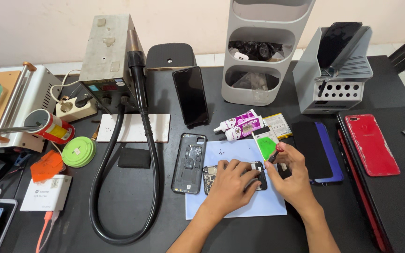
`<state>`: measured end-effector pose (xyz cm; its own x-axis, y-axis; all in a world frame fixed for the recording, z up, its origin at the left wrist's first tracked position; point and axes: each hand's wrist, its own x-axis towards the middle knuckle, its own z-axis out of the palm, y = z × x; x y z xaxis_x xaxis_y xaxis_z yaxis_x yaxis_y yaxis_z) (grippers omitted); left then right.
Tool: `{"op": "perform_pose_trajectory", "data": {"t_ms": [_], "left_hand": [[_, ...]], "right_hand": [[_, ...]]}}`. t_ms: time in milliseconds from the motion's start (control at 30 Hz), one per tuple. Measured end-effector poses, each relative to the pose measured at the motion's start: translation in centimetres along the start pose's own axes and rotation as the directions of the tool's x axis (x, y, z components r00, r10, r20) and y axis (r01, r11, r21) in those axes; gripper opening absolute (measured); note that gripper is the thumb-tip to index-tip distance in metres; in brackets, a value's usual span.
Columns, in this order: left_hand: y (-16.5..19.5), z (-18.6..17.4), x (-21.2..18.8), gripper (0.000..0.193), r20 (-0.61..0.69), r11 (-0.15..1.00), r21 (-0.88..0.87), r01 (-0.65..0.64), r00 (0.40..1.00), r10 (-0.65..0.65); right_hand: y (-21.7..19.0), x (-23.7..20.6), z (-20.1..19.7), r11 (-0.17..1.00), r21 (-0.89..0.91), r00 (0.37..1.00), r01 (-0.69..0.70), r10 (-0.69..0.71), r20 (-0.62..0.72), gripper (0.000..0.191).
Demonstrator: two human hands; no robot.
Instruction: The person disassembles a smartphone, removes the battery, cleans the interior with a green plastic tool, and uses a screwdriver to adjust internal components. The person then reassembles the phone and places it into a black protective case.
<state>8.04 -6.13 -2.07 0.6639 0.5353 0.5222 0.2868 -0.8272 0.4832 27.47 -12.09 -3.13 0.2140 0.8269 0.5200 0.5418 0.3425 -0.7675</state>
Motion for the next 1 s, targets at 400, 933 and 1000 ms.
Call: {"op": "perform_pose_trajectory", "data": {"t_ms": [400,933,1000], "left_hand": [[-0.01,-0.02,0.07,0.022,-0.011,1.0,-0.002,-0.003,1.0,0.003],[-0.02,0.01,0.13,0.019,-0.022,1.0,-0.014,0.001,1.0,-0.001],[0.0,0.03,0.13,0.019,-0.023,1.0,-0.009,-0.001,1.0,0.001]], "right_hand": [[0.46,-0.18,0.18,0.999,0.053,0.999,-0.01,0.012,-0.03,0.068],[0.02,-0.04,0.31,0.996,-0.087,0.996,0.032,-0.039,-0.076,0.067],[-0.02,-0.08,0.2,0.999,-0.039,0.998,0.009,-0.012,-0.056,0.066]]}}
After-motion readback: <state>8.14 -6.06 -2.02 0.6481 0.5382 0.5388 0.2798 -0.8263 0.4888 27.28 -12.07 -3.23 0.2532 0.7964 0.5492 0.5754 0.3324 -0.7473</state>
